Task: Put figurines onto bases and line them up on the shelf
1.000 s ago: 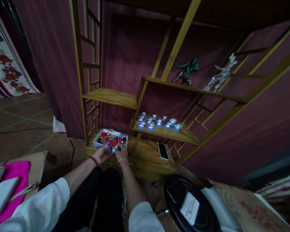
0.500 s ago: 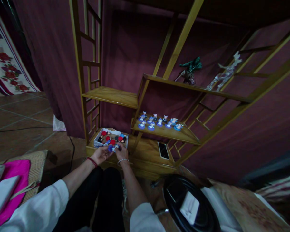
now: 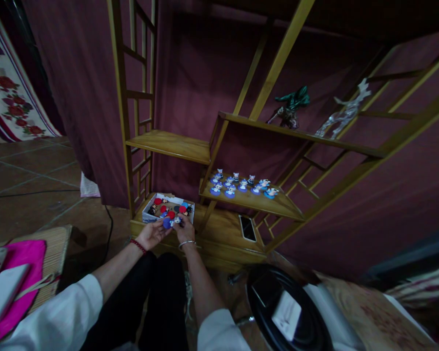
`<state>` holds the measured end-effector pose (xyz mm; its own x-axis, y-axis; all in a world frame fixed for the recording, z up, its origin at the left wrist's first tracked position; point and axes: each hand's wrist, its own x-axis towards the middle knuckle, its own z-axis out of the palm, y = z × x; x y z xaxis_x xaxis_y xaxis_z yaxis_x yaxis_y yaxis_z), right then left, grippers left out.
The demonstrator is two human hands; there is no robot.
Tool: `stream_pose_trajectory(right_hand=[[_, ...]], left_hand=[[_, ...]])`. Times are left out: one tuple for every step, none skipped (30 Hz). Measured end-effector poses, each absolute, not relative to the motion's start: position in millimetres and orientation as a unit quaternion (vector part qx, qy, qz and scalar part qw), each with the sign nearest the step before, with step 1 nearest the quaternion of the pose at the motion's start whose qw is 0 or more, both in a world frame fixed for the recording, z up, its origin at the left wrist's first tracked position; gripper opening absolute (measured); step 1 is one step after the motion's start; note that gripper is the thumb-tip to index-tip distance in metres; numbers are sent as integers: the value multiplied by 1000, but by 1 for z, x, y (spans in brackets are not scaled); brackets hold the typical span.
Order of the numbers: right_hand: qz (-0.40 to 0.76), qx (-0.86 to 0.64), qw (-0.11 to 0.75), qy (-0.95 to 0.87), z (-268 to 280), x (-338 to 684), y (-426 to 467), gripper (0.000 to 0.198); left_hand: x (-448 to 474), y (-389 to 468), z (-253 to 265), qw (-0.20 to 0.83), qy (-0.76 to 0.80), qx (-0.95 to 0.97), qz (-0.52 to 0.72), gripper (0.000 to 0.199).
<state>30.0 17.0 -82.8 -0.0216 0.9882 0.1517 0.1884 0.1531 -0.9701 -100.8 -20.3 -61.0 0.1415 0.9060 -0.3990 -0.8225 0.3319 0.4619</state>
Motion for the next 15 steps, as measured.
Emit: stream_pose_trajectory(right_hand=[[418, -498, 489, -581, -83, 29, 17, 42], [424, -493, 492, -579, -82, 29, 18, 44], [429, -489, 494, -576, -81, 28, 18, 45], [428, -490, 496, -575, -80, 28, 18, 46], [428, -490, 497, -575, -78, 27, 18, 46], [429, -489, 496, -576, -77, 27, 17, 45], [430, -487, 496, -576, -75, 26, 17, 44], [432, -486, 496, -576, -74, 26, 17, 43], [434, -484, 495, -577, -73, 25, 16, 42], [435, -482, 495, -578, -72, 25, 16, 40], [436, -481, 494, -579, -71, 24, 16, 39], [436, -480, 492, -581, -70, 24, 16, 38], [435, -480, 490, -583, -69, 24, 16, 37], [434, -480, 487, -586, -68, 23, 16, 36], [432, -481, 485, -589, -68, 23, 16, 36]], left_hand=[[-101, -21, -62, 754, 313, 67, 574, 19], [-101, -21, -62, 755, 312, 69, 572, 19], [-102, -21, -63, 756, 312, 70, 571, 19], [-102, -21, -63, 757, 313, 72, 569, 19], [-102, -22, -63, 758, 313, 73, 568, 18], [-102, -22, -63, 758, 314, 74, 566, 18], [-102, -22, -63, 759, 315, 76, 565, 18], [-102, -22, -63, 759, 315, 77, 564, 19], [-101, -22, -63, 760, 316, 78, 563, 19], [-101, -22, -62, 760, 316, 78, 563, 19], [-101, -22, -62, 760, 316, 79, 562, 19], [-101, -22, -62, 760, 316, 80, 563, 19], [-101, -23, -62, 759, 315, 82, 563, 19], [-101, -23, -62, 759, 314, 84, 564, 18], [-101, -23, -61, 759, 314, 87, 565, 18]])
